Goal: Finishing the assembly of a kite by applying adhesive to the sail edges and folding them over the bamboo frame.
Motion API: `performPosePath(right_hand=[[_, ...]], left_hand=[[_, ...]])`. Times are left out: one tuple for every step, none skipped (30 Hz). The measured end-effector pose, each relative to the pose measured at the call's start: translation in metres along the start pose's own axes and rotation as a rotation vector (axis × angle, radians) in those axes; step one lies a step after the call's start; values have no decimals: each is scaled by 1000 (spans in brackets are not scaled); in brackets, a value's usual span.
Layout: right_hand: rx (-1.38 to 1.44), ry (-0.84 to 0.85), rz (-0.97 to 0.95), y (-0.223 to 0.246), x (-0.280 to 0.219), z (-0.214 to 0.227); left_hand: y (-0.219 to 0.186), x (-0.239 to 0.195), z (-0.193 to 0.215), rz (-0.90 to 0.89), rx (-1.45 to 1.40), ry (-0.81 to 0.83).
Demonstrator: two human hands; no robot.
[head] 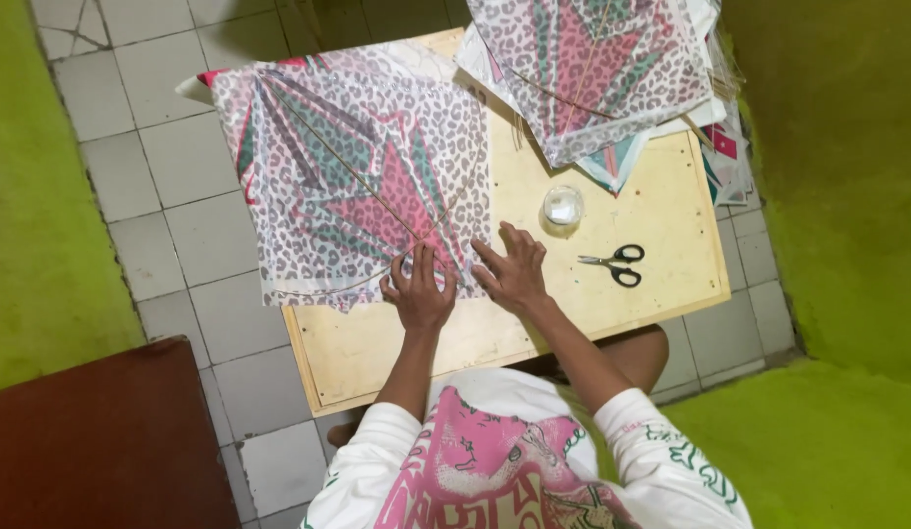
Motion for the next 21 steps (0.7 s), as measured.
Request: performPosePath(right_hand=[[-1, 1, -10, -4, -2, -4], [-7, 25, 23, -7, -6, -8], [-12, 49, 57, -9, -10, -11], [-13, 55, 61, -8, -12, -14], [-27, 75, 50, -6, -14, -16], [-59, 73, 42, -14, -4, -18], [-79, 57, 48, -14, 1, -9], [-47, 96, 61, -7, 3, -4], [-16, 135, 73, -1, 5, 0], [4, 144, 60, 2, 4, 3], [-24, 139, 109, 6, 2, 6], [-69, 124, 149, 3, 5, 11], [-65, 121, 128, 7, 1, 10], [-88, 121, 150, 5, 2, 13], [-112, 120, 172, 3, 2, 15], [-114, 123, 169, 1, 2, 13], [-98, 141, 133, -3, 3, 10], [-84, 149, 107, -9, 12, 7], [-88, 141, 114, -11, 15, 9], [-80, 130, 146, -8, 14, 12], [-72, 119, 177, -5, 13, 14]], left_hand=[[2, 0, -2, -6, -4, 7], [3, -1, -3, 2, 1, 18], [3, -2, -3, 10, 7, 29], [5, -4, 1, 17, 6, 30], [7, -5, 6, 30, -1, 45], [5, 5, 0, 33, -23, 37], [1, 6, -2, 31, -38, 16], [2, 4, 1, 29, 1, 21], [2, 1, 2, 27, 41, 25], [4, 0, 3, 19, 54, 45], [6, -2, 3, 37, 36, 54], [4, 3, -4, 45, 1, 54], [6, 1, 1, 27, -2, 65], [3, 2, 2, 29, 12, 42], [1, 3, 4, 31, 26, 18], [1, 1, 5, 31, 23, 22], [0, -1, 8, 27, 29, 20], [1, 4, 6, 25, 38, 5], [0, 6, 4, 27, 38, -7], [1, 4, 5, 21, 36, -10], [2, 1, 6, 15, 34, -14]])
Point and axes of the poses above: each hand's wrist, its own x-axis towards the middle knuckle, its own z-axis out of the back of the hand, y = z × x, the point moved 5 cm from there along x, towards the middle knuckle, and after that the axes turned 2 degrees about z, right-handed, at the moved point
